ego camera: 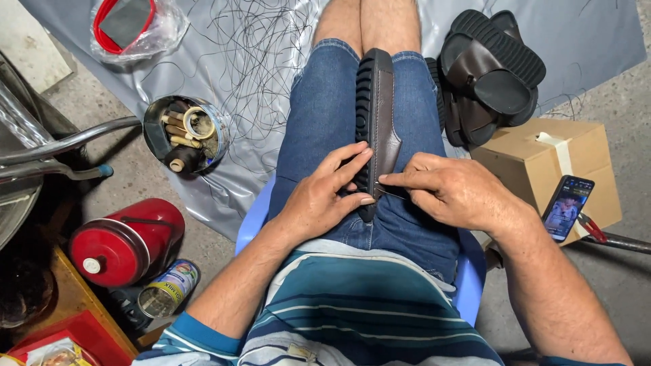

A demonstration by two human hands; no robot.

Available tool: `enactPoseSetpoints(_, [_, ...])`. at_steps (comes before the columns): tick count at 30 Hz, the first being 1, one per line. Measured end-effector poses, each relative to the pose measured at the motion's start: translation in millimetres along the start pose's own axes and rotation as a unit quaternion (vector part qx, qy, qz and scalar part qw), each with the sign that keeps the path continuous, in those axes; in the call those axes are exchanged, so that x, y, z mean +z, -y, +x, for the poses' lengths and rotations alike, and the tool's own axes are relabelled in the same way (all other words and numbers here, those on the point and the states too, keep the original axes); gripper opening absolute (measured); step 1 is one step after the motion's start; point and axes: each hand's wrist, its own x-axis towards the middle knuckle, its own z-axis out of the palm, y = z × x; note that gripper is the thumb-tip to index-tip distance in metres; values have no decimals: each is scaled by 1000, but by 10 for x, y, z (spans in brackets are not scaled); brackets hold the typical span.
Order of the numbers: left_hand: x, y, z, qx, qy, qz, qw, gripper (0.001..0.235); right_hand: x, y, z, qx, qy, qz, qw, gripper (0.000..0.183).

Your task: The person sits on a blue plastic chair and sews a brown sandal sole using a needle and thread. They hold the sandal on their lap and repeatedly push the needle through the material while pulling the thread tight. A smartphone is propped on a nearby box, and other sandals are visible on the floor.

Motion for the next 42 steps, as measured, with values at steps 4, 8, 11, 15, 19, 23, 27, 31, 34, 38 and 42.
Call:
enactPoseSetpoints(4, [12,-7,9,-8,-3,-3,1000,63,-11,67,-19,41,15,-26,999,37])
enactPoseSetpoints(8, [62,7,13,4,-23,15,1000,62,37,138,-39,81,34,-125,988,35])
enactPoseSetpoints(11, [83,-38,57,12,-37,54,998,61,82,226,-33,97,36,-231,967,36])
enactPoseSetpoints(15, [60,16,78,4,-41,58,997,62,116,51,6,77,31,-190,978,32])
enactPoseSetpoints(19, [87,58,36,-4,-52,29,998,60,271,-143,-9,-17,-93,28,995,28])
enactPoseSetpoints(23, [119,45,41,-6,-59,29,998,59,360,-193,-9,-41,-144,70,986,21])
enactPoseSetpoints(27, [143,14,40,-5,-48,53,997,59,459,-214,-6,-19,-163,23,986,16])
enactPoseSetpoints(31, [105,22,-74,-29,-71,83,994,50,347,-69,-43,10,-145,-32,989,13])
enactPoseSetpoints(34, [-5,80,-228,-71,-56,149,985,22,277,32,-90,35,-119,-64,990,13])
enactPoseSetpoints(38, [-380,-155,-297,-197,100,217,951,13,240,57,-72,38,-91,-71,993,14])
enactPoseSetpoints(42, [-420,-411,-215,-133,131,34,982,11,256,24,-44,36,-92,-57,993,13])
